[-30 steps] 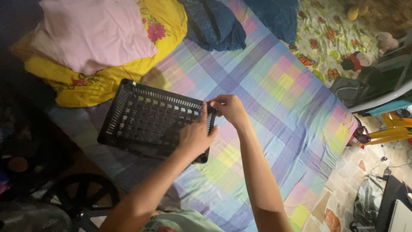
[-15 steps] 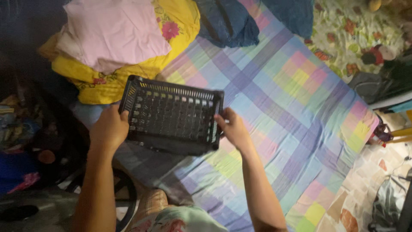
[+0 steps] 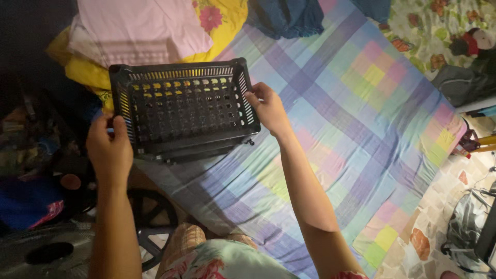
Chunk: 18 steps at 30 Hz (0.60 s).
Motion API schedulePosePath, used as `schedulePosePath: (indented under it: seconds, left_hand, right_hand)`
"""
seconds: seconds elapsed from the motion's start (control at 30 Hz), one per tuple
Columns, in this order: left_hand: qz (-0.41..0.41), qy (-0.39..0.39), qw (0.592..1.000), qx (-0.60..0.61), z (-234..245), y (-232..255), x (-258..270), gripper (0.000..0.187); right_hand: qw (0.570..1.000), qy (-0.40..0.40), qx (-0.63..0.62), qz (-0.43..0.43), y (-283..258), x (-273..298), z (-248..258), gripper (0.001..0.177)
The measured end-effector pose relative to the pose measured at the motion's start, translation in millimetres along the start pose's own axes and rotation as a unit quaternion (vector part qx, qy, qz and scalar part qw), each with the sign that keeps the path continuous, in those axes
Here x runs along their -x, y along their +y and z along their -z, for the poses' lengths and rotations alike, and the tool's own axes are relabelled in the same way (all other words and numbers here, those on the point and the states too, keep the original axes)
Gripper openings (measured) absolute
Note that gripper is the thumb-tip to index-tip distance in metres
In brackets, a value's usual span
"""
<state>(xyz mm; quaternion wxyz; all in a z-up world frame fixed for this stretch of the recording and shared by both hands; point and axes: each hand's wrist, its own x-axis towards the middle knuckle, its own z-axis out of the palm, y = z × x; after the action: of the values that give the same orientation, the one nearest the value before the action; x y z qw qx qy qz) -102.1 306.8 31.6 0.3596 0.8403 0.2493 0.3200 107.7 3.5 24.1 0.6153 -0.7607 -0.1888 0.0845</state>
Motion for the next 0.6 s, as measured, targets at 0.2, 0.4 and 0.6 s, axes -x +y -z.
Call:
schedulePosePath:
  seconds: [0.2, 0.4, 0.6]
  left_hand:
    - [0.039, -0.006, 0.998, 0.056, -32.3, -11.7, 2.1, 0.035]
    - [0.094, -0.031, 0.986, 0.137, -35.0, -22.7, 2.6, 0.044]
    - [0.059, -0.004, 0.979, 0.197, -34.8, -24.0, 15.0, 0.046]
  right_hand:
    - [0.998, 0.012, -0.063, 0.017, 45.0, -32.2, 2.7, 0.021]
    - [0.982, 0.183, -0.012, 0.048, 241.8, -51.7, -3.4, 0.03]
    - [0.93, 0.002, 0.365, 0.05, 414.8, 17.9, -92.3, 0.043]
